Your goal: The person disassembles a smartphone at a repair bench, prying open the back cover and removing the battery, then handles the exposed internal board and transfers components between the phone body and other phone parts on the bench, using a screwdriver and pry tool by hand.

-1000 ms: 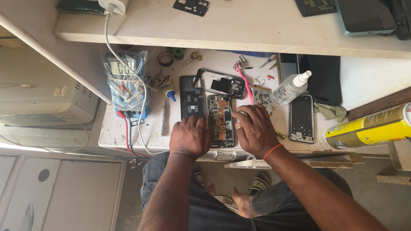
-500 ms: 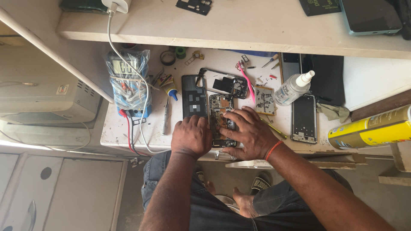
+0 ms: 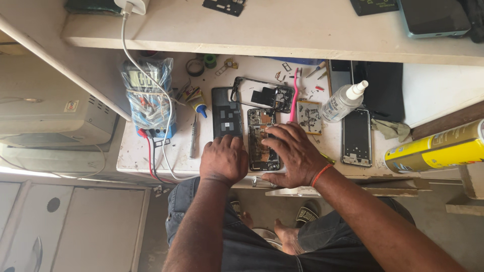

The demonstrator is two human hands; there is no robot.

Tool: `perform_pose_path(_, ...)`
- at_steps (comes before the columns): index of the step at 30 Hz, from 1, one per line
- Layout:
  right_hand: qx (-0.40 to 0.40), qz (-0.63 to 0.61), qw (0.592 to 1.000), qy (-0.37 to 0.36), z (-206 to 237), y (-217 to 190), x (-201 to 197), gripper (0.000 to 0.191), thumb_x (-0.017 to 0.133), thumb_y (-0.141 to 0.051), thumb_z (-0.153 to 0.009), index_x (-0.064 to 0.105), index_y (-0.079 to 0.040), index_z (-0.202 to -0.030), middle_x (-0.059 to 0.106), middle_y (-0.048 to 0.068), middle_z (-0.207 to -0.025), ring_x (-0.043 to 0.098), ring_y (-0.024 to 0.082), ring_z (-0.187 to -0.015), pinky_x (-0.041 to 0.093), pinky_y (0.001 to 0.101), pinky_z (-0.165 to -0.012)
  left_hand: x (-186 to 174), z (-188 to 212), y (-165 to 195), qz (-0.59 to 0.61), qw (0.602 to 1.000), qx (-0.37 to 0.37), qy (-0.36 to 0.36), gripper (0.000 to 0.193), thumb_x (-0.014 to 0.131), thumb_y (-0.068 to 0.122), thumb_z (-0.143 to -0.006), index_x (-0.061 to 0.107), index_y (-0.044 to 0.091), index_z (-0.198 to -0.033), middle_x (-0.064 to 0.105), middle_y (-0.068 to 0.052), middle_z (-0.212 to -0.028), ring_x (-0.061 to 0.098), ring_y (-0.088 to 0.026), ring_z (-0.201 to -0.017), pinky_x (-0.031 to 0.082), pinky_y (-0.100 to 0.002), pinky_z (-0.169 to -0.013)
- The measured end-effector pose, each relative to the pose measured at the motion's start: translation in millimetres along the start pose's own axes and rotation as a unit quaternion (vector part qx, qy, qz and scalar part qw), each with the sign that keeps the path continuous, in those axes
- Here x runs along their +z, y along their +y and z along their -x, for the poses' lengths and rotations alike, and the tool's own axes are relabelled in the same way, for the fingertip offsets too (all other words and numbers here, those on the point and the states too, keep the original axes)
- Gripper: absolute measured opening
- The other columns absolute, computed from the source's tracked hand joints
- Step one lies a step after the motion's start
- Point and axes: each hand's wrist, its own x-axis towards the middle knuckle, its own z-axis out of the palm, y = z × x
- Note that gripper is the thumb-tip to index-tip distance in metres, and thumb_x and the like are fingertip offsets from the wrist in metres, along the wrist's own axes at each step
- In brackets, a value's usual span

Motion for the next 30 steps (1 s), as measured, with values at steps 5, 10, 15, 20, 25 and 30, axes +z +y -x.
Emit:
perform_pose_path(5, 0.007, 0.002, 1.000, 0.001, -1.3, -1.0, -1.0, 0.080, 0.079, -0.064, -0.073, 0.056, -0.008, -0.126, 0.048, 0.018, -0.141, 0.042, 0.040, -0.134, 0.030, 0.0569, -0.116, -0.1, -0.2, 0.4, -0.002, 1.000, -0.001, -0.007, 0.018, 0.061, 0.026, -0.085, 0.066, 0.010, -0.093, 0.068, -0.010, -0.092, 0.066, -0.033, -0.089, 0.050, -0.049, -0.077)
perform_pose_path(10, 0.003, 0.035, 0.999, -0.028, -4.6, -4.1, -2.3, 0.078, 0.075, -0.065, -0.074, 0.062, -0.015, -0.132, 0.048, 0.018, -0.140, 0.042, 0.039, -0.134, 0.029, 0.0567, -0.116, -1.4, -0.6, 1.1, -0.004, 1.000, 0.001, -0.002, 0.018, 0.061, 0.027, -0.086, 0.066, 0.010, -0.093, 0.068, -0.010, -0.092, 0.066, -0.033, -0.089, 0.050, -0.049, -0.078)
perform_pose_path(15, 0.005, 0.042, 0.998, -0.045, -5.2, -3.6, -2.6, 0.069, 0.072, -0.067, -0.077, 0.068, -0.015, -0.122, 0.048, 0.018, -0.141, 0.042, 0.039, -0.135, 0.028, 0.0573, -0.117, -2.7, -0.5, 1.5, -0.006, 1.000, 0.001, -0.009, 0.019, 0.061, 0.027, -0.086, 0.066, 0.010, -0.093, 0.068, -0.010, -0.092, 0.066, -0.033, -0.089, 0.050, -0.049, -0.078)
perform_pose_path(20, 0.002, 0.034, 0.999, -0.035, -3.8, -1.5, 0.4, 0.066, 0.070, -0.067, -0.079, 0.070, -0.016, -0.121, 0.049, 0.018, -0.142, 0.042, 0.039, -0.136, 0.028, 0.0577, -0.118, -2.5, -1.0, 1.5, -0.010, 1.000, 0.000, -0.014, 0.019, 0.061, 0.027, -0.086, 0.066, 0.010, -0.093, 0.068, -0.010, -0.091, 0.066, -0.033, -0.090, 0.050, -0.049, -0.078)
perform_pose_path(25, 0.006, 0.035, 0.999, -0.039, -2.2, -0.2, 3.5, 0.063, 0.070, -0.066, -0.081, 0.071, -0.017, -0.120, 0.051, 0.018, -0.142, 0.042, 0.039, -0.137, 0.028, 0.0573, -0.118, -1.5, -0.6, 1.4, -0.011, 1.000, -0.001, -0.015, 0.019, 0.061, 0.027, -0.086, 0.065, 0.009, -0.093, 0.067, -0.010, -0.092, 0.066, -0.033, -0.090, 0.050, -0.049, -0.078)
perform_pose_path(30, 0.001, 0.047, 0.998, -0.035, -2.9, -0.7, 3.7, 0.065, 0.071, -0.065, -0.079, 0.068, -0.015, -0.120, 0.051, 0.018, -0.141, 0.041, 0.040, -0.136, 0.028, 0.0576, -0.117, -1.4, -1.2, 0.4, -0.017, 1.000, 0.005, -0.015, 0.019, 0.061, 0.026, -0.084, 0.065, 0.009, -0.093, 0.067, -0.011, -0.091, 0.066, -0.033, -0.088, 0.050, -0.049, -0.077)
